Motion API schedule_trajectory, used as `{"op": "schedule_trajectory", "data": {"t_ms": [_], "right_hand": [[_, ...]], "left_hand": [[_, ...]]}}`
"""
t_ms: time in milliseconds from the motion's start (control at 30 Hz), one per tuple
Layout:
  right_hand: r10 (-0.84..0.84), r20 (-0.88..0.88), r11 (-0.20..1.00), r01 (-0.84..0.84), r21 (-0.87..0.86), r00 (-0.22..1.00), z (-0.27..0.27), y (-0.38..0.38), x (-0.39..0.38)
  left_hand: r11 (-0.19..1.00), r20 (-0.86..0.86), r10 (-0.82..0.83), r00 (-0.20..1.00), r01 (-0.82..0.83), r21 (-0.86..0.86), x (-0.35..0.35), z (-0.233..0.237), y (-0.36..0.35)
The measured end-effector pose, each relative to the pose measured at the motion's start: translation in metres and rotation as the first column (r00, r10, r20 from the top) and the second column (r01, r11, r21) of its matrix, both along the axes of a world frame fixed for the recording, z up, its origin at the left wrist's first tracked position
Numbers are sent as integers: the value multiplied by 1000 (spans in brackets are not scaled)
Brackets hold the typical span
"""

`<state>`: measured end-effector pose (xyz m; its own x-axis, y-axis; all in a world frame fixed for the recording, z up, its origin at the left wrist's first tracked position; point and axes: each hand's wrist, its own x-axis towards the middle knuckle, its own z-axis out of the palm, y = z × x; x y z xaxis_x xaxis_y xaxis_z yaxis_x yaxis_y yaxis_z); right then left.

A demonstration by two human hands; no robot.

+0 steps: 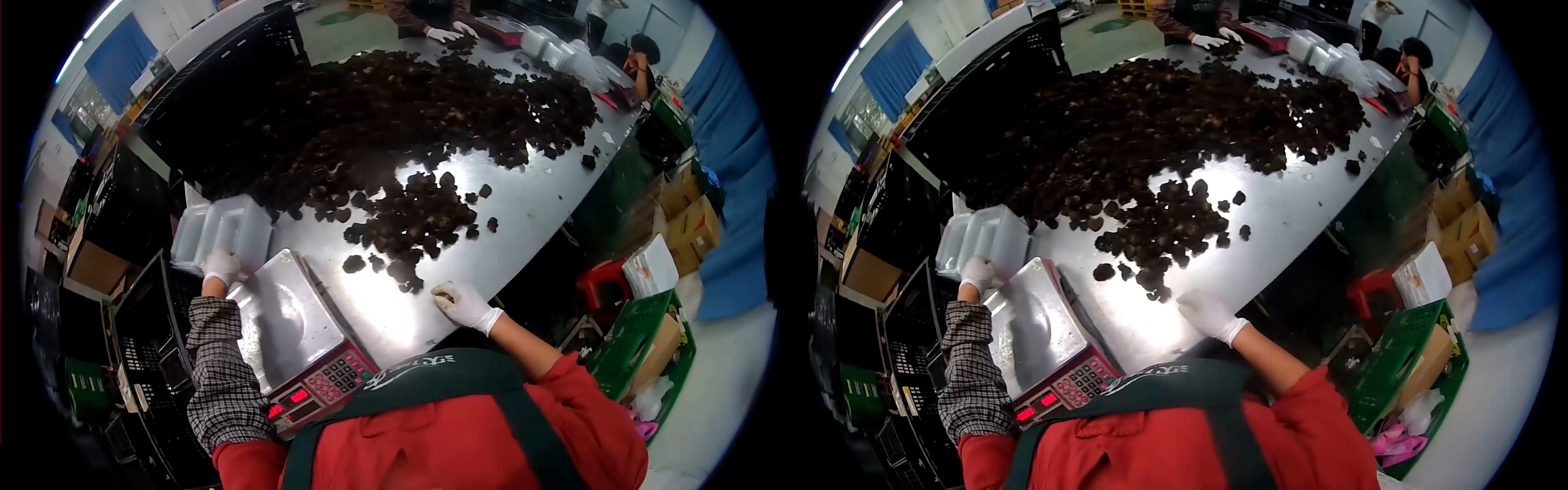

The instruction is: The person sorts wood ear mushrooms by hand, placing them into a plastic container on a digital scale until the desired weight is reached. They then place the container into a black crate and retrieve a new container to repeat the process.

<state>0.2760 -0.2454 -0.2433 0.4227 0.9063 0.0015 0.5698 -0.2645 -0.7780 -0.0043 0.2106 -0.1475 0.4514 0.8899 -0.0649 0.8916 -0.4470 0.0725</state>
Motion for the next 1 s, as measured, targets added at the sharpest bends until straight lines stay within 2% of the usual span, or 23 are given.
{"op": "schedule_trajectory", "data": {"t_ms": [33, 67, 167, 200, 267, 300, 333, 400, 433, 533, 567, 600, 633, 700, 800, 833, 867, 900, 1000], "right_hand": [[-13, 0, 1000, 13, 26, 1000, -5, -10, 4], [-89, -80, 993, 95, 75, 993, -9, -18, 5], [-152, -101, 988, 155, 22, 983, -12, -32, 21], [-178, -112, 981, 185, 58, 978, -14, -33, 26], [-231, 1, 965, 229, 124, 973, -13, -37, 46], [-254, 56, 958, 243, 152, 966, -9, -38, 57], [-303, 0, 933, 296, 204, 953, -6, -36, 70], [-374, 66, 891, 339, 300, 925, -3, -32, 101], [-410, 91, 866, 356, 351, 908, -3, -27, 115], [-405, 316, 896, 303, 326, 858, -11, -8, 154], [-342, 343, 922, 242, 301, 875, -6, 4, 161], [-274, 369, 945, 178, 275, 888, 5, 19, 165], [-206, 393, 963, 112, 247, 896, 15, 36, 166], [-87, 465, 989, 21, 144, 881, 28, 76, 167], [61, 511, 995, -11, -100, 858, 23, 124, 158], [141, 520, 984, -62, -166, 843, 26, 130, 150], [228, 503, 969, -145, -198, 833, 28, 128, 138], [311, 485, 947, -222, -233, 818, 28, 121, 125], [413, 561, 901, -411, -138, 717, 18, 83, 95]], "left_hand": [[1000, -9, 8, 1000, -8, 17, 1, 6, -2], [998, -26, 37, 999, -39, -43, 6, 13, 0], [977, -94, 88, 992, -67, 202, 22, 64, -43], [955, -60, 88, 994, -67, 288, 23, 70, -46], [911, 51, 108, 993, -120, 395, 22, 82, -58], [871, 89, -13, 996, -33, 490, 21, 94, -77], [826, 141, -134, 981, 32, 563, 19, 107, -105], [835, 200, -135, 970, 3, 551, 12, 120, -164], [865, 174, -103, 979, 1, 503, -1, 114, -188], [905, 143, -28, 989, -35, 424, -14, 84, -274], [913, 163, -81, 983, 8, 408, -15, 72, -295], [928, 193, -63, 979, -14, 373, -14, 58, -310], [972, 143, 129, 981, -153, 177, -10, 52, -321], [922, 127, 3, 992, -52, 385, 7, 40, -338], [910, 335, -76, 939, -72, 407, 72, 61, -366], [939, 414, -187, 891, 38, 342, 83, 51, -368], [958, 417, -223, 881, 120, 260, 102, 44, -372], [960, 489, -261, 832, 168, 225, 120, 30, -374], [980, 437, -195, 878, 158, 121, 154, -38, -379]]}}
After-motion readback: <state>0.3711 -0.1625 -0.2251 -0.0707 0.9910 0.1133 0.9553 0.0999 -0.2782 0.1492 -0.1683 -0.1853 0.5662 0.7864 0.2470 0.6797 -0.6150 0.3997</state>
